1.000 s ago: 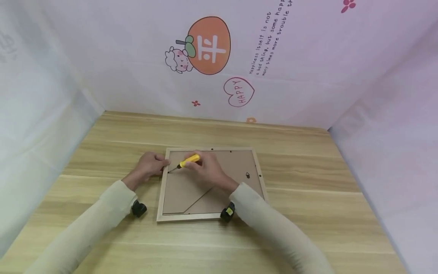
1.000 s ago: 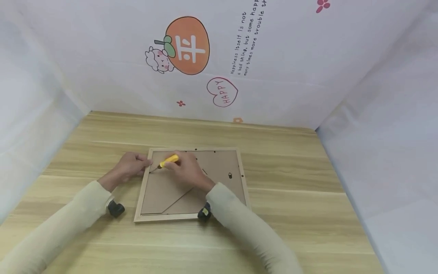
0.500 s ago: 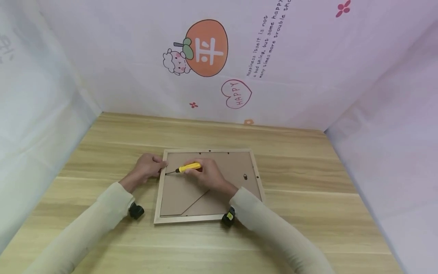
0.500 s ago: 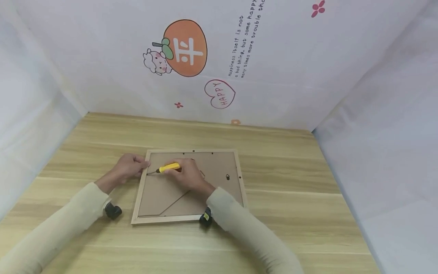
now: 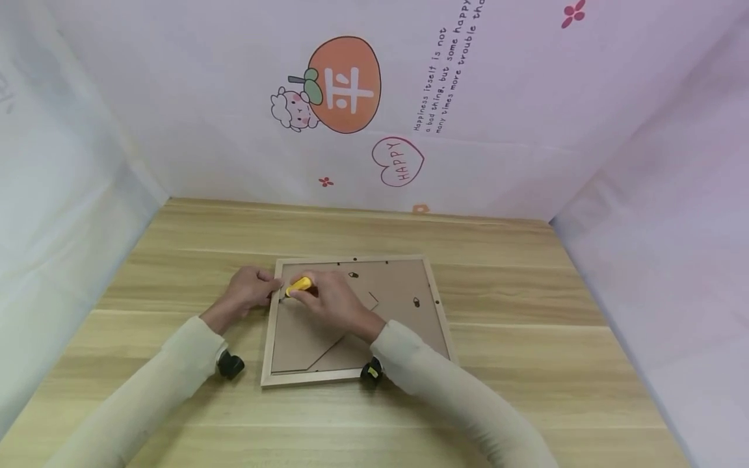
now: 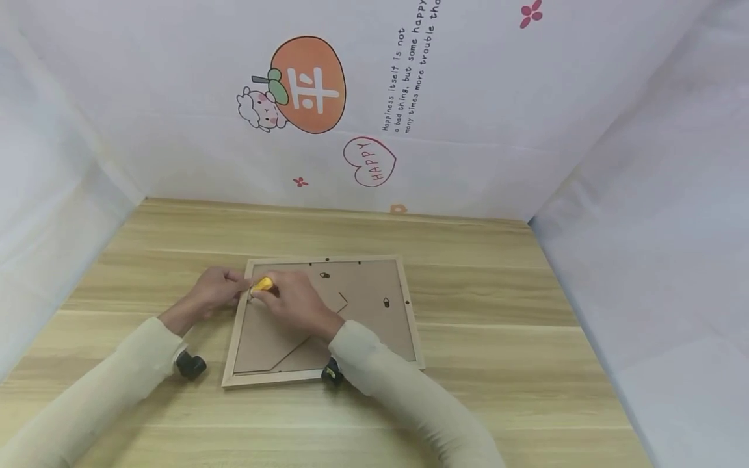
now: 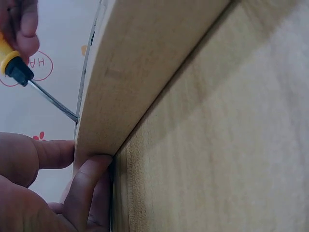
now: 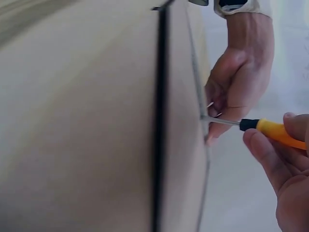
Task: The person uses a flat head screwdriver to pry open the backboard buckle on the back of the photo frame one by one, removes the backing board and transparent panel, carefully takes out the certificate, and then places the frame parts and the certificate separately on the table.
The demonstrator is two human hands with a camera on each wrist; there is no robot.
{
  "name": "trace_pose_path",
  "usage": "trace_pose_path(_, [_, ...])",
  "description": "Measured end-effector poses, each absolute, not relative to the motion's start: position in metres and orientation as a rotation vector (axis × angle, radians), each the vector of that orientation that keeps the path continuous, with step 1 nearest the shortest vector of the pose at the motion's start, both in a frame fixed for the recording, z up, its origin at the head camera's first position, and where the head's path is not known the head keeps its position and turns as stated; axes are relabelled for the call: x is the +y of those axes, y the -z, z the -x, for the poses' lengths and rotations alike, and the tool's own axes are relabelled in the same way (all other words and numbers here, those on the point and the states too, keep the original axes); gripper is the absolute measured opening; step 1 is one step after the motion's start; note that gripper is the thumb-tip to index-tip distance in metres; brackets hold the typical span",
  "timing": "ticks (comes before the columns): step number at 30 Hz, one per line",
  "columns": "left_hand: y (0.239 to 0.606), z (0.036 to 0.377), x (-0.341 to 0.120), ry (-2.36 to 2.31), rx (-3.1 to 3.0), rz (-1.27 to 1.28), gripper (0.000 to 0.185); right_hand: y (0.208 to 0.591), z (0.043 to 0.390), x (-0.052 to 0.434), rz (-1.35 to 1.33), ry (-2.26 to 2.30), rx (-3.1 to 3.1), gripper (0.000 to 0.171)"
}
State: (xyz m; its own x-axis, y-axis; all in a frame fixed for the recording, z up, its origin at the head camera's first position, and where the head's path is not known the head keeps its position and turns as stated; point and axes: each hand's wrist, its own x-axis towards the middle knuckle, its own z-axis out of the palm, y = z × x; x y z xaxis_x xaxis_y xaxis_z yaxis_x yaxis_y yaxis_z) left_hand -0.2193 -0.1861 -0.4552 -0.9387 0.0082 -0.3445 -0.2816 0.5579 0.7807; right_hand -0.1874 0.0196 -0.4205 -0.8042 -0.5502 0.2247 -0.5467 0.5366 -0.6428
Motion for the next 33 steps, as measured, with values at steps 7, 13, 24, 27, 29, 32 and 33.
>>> trace_pose_path(7, [0.455,0.219,-0.188,-1.326,2.474,0.244,0.026,0.403,0.184,0.006,0.979,1.022,2.746,0.015])
trace_pose_path(13, [0.456,0.217,-0.190,-1.384,2.437,0.227,0.023,0.402,0.180,-0.003,1.080,0.913,2.800,0.013])
trace_pose_path(24, [0.458,0.219,-0.187,-1.409,2.460,0.189,0.024,0.431,0.196,0.033,0.659,1.352,2.598,0.017])
trace_pose_path(27, [0.459,0.220,-0.187,-1.415,2.455,0.188,0.025,0.439,0.199,0.040,0.614,1.438,2.552,0.019])
trace_pose_path(29, [0.459,0.220,-0.187,-1.416,2.455,0.186,0.025,0.439,0.199,0.041,0.627,1.442,2.553,0.019])
trace_pose_path(32, [0.458,0.219,-0.186,-1.416,2.456,0.194,0.023,0.432,0.198,0.034,0.707,1.424,2.559,0.019])
trace_pose_path(33, [0.458,0.219,-0.186,-1.415,2.458,0.193,0.022,0.428,0.198,0.030,0.745,1.405,2.567,0.019])
